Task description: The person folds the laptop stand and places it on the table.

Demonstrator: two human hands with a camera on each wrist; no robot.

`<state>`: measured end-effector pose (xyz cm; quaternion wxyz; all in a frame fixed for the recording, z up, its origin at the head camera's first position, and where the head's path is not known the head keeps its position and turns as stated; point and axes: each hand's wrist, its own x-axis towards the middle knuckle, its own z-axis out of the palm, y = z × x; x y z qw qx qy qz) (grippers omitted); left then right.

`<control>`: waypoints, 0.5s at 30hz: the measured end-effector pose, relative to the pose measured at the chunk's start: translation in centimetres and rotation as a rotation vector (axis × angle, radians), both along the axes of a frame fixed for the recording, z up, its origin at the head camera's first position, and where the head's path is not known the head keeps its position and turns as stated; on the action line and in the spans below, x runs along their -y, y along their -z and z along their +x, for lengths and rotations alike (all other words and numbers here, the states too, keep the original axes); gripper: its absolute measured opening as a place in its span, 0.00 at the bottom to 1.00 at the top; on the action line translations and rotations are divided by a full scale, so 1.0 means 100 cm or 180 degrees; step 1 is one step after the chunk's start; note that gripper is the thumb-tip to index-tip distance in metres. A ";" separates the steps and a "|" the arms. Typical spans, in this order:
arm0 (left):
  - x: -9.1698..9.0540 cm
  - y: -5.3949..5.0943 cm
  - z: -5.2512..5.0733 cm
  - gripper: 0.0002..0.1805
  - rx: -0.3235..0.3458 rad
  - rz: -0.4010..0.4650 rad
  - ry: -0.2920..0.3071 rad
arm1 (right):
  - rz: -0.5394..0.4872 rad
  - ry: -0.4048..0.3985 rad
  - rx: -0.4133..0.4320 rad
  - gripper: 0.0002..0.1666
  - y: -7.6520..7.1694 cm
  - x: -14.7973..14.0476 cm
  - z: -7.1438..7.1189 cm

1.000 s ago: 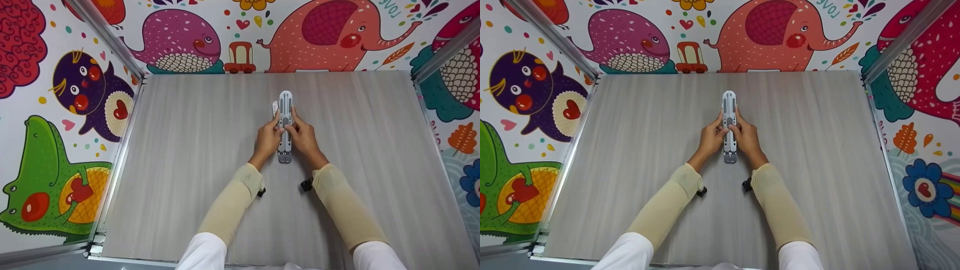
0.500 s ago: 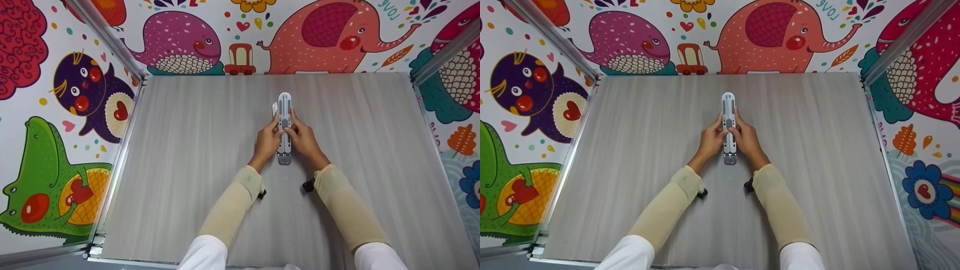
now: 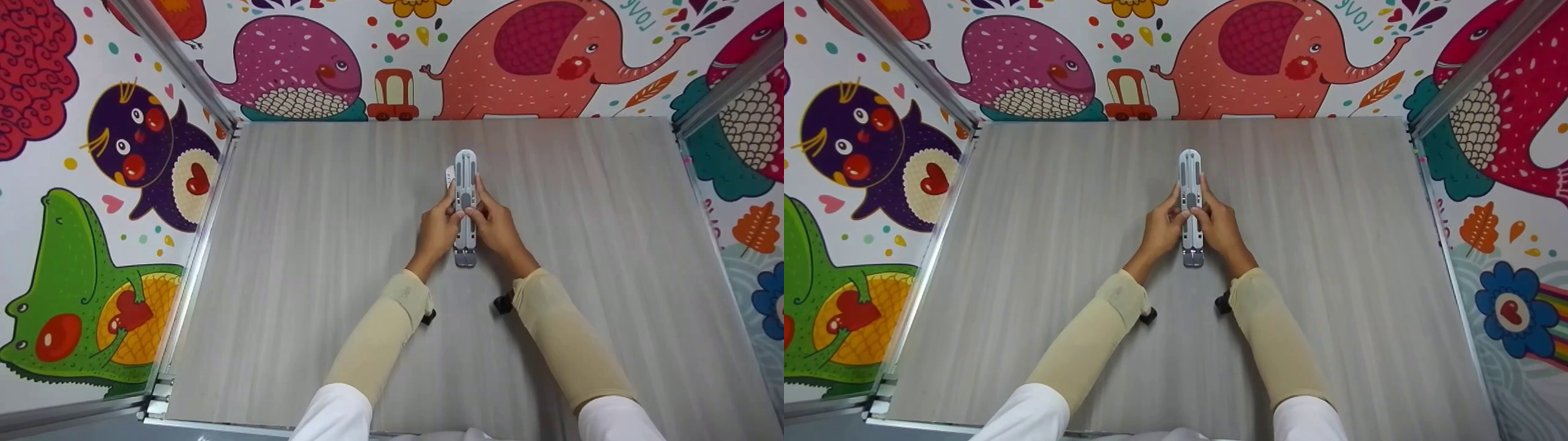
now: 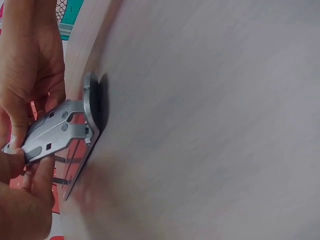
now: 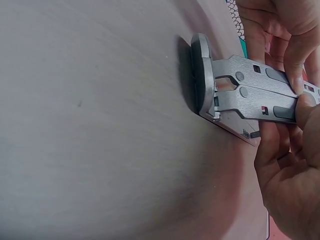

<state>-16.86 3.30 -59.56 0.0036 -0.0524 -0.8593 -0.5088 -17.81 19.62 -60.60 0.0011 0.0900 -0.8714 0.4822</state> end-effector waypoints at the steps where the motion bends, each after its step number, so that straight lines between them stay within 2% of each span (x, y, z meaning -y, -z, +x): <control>1: 0.000 0.000 0.000 0.38 -0.0002 -0.0006 0.0002 | -0.0009 0.0008 -0.0004 0.44 0.000 0.000 0.000; 9: -0.001 0.001 0.000 0.37 0.0013 -0.0107 -0.0042 | -0.0100 0.0048 0.0012 0.43 0.001 0.001 0.001; 12: -0.002 0.000 0.003 0.36 0.0012 -0.0127 -0.0084 | -0.0093 0.0013 0.0046 0.44 0.000 -0.001 0.002; 15: -0.003 -0.002 0.007 0.35 -0.0011 -0.0260 -0.0168 | -0.0092 -0.0038 0.0087 0.45 -0.005 -0.003 0.000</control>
